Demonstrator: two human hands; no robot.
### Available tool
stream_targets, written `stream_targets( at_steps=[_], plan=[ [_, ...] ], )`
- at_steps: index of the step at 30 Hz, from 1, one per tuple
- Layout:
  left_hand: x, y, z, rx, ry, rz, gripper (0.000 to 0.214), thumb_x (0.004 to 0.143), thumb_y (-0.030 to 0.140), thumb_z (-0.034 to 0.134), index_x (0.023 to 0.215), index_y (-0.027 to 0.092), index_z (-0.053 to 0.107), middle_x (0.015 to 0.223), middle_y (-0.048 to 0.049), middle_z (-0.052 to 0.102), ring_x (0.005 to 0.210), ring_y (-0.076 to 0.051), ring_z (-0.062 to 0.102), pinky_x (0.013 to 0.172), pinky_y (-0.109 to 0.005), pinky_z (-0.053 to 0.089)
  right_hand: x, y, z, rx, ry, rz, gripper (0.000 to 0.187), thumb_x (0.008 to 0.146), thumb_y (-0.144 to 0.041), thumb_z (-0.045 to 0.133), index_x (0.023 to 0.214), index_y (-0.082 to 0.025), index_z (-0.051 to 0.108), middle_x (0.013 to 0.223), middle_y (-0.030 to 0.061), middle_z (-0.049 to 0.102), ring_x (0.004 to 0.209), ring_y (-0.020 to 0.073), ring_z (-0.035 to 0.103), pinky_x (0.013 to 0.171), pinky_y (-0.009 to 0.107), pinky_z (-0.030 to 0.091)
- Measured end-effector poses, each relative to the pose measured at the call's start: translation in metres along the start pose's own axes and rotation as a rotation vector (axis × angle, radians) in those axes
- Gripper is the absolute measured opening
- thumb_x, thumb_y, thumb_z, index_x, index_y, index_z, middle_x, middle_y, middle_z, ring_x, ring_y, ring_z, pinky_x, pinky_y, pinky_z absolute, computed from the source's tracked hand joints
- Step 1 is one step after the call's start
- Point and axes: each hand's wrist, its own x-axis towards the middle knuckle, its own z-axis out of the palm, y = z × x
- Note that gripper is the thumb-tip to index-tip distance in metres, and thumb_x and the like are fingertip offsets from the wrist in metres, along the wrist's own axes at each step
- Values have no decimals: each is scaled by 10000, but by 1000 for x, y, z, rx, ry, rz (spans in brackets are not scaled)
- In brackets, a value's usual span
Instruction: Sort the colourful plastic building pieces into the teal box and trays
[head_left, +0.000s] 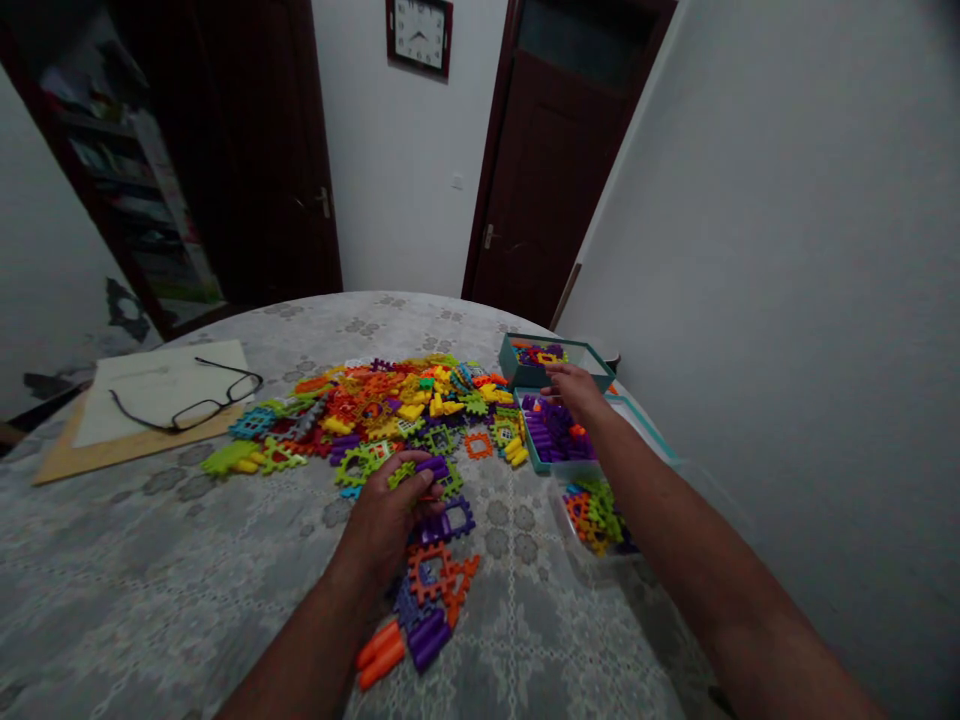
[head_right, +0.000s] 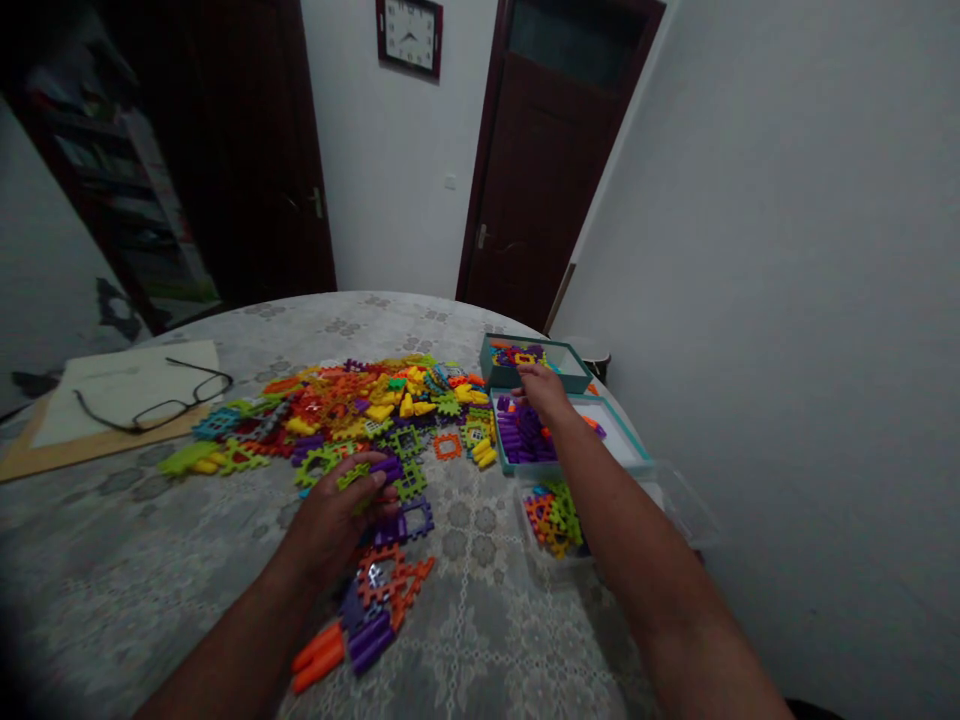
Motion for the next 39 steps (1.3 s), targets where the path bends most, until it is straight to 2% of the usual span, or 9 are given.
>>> stream_targets(
  at_steps=[5, 9, 12, 15, 20, 26, 29, 33, 39],
  plan=[
    [-5, 2, 7, -11, -15, 1, 435, 686, 279, 871, 1058, 193, 664, 825, -28, 695, 710, -166, 687, 625, -292, 613, -78, 6, 13, -54, -291, -97, 246, 875, -216, 627, 1098, -185, 727, 991, 70, 752, 741, 149, 711, 585, 220, 554],
    [-6, 2, 9, -15, -42, -3, 444, 696, 280, 867, 1077, 199, 653, 827, -26, 698, 703, -160, 682, 633, -288, 602, -146, 7, 31, -201, -565, -289, 301, 932, -292, 621, 1215, -220, 696, 1157, 74, 738, 784, 146, 714, 634, 250, 567],
    [-7, 1, 7, 15, -104, -14, 451, 722, 295, 854, 1110, 209, 640, 852, -36, 721, 710, -166, 693, 654, -295, 597, -182, 13, 48, -230, -628, -423, 387, 963, -301, 619, 1347, -254, 635, 1230, 67, 723, 823, 146, 703, 723, 289, 573],
    [-8, 0, 5, 90, -182, -25, 441, 748, 309, 833, 1128, 225, 625, 871, -38, 741, 686, -168, 698, 659, -308, 593, -198, 21, 62, -259, -563, -530, 326, 969, -264, 612, 1290, -254, 672, 1100, 34, 745, 860, 159, 686, 801, 305, 550],
    [-10, 0, 7, 265, -207, -4, 406, 784, 383, 814, 1111, 219, 638, 830, -41, 738, 734, -198, 717, 694, -335, 601, -201, 31, 64, -220, -505, -524, 217, 976, -259, 605, 1169, -239, 704, 1017, 16, 739, 932, 180, 679, 848, 305, 526],
    [-7, 1, 6, 297, -99, 12, 373, 774, 399, 798, 1073, 227, 655, 679, 20, 636, 612, -177, 655, 617, -318, 575, -184, 28, 29, -300, -452, -492, 246, 980, -285, 600, 1204, -238, 693, 975, 15, 741, 861, 175, 683, 800, 301, 523],
    [-2, 2, 4, 166, -44, 22, 369, 731, 361, 829, 1023, 217, 656, 717, 36, 602, 605, -139, 615, 597, -280, 553, -160, 27, 4, -444, -319, -523, 248, 971, -281, 592, 1186, -230, 703, 1043, 43, 760, 923, 198, 703, 850, 330, 534],
    [0, 8, 2, -120, -79, -53, 358, 739, 396, 832, 973, 188, 658, 790, 20, 596, 578, -95, 535, 530, -230, 477, -129, 36, -26, -751, -81, -560, 279, 970, -281, 571, 1201, -210, 709, 1181, 104, 760, 1052, 249, 707, 958, 389, 527],
    [-5, 17, -2, -485, -241, -223, 410, 835, 414, 581, 1078, 107, 704, 827, -73, 621, 642, -157, 556, 603, -304, 516, -108, 60, -45, -1067, 130, -507, 411, 964, -248, 528, 1331, -123, 664, 1275, 213, 718, 1168, 333, 675, 1029, 465, 504]
  ],
)
